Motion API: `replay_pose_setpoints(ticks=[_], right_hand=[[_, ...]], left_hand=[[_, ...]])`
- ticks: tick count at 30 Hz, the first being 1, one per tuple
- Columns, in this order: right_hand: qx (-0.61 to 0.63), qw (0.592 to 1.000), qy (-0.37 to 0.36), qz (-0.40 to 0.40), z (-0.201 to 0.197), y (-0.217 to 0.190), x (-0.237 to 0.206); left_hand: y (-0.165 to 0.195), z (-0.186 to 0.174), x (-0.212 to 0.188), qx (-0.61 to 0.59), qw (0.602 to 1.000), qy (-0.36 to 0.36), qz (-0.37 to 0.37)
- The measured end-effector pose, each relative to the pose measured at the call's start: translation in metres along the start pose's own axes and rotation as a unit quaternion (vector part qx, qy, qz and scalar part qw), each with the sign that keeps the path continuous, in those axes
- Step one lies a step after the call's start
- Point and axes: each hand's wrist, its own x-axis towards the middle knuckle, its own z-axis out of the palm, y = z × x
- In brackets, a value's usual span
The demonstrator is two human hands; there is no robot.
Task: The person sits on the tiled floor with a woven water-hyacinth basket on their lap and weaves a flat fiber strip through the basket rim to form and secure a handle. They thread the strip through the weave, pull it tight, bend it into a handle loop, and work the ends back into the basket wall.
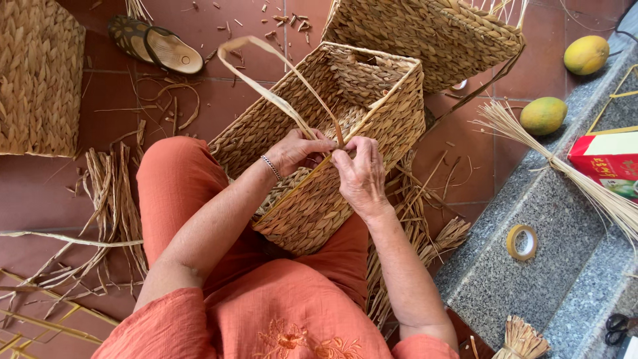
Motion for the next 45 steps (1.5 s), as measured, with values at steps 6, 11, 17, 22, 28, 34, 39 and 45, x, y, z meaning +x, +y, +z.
replay_pose_setpoints(ticks=[6, 11, 17, 22, 28, 34, 39, 45], right_hand=[[0.022, 0.998, -0.016, -0.049, -0.038, -0.002, -0.023], [0.059, 0.980, -0.189, 0.010, -0.059, 0.001, -0.105], [-0.039, 0.912, -0.397, 0.095, -0.063, 0.006, -0.255], [-0.105, 0.794, -0.557, 0.220, -0.073, 0.010, -0.355], [-0.128, 0.675, -0.654, 0.318, -0.079, 0.007, -0.424], [-0.132, 0.533, -0.730, 0.406, -0.087, -0.002, -0.457], [-0.124, 0.478, -0.755, 0.432, -0.082, -0.001, -0.465], [-0.147, 0.539, -0.738, 0.378, -0.071, 0.022, -0.430]], left_hand=[[0.002, 0.003, -0.002, -0.027, 0.999, -0.010, -0.026], [0.002, 0.006, -0.002, -0.001, 1.000, 0.005, -0.023], [0.003, 0.011, 0.000, 0.058, 0.998, 0.038, 0.006], [0.007, 0.015, -0.006, 0.114, 0.993, -0.001, 0.035], [0.009, 0.021, -0.016, 0.116, 0.992, 0.014, 0.039], [0.005, 0.019, -0.014, 0.129, 0.989, -0.028, 0.063], [0.005, 0.021, -0.016, 0.174, 0.981, -0.027, 0.077], [0.004, 0.050, -0.016, 0.406, 0.887, 0.129, 0.179]])
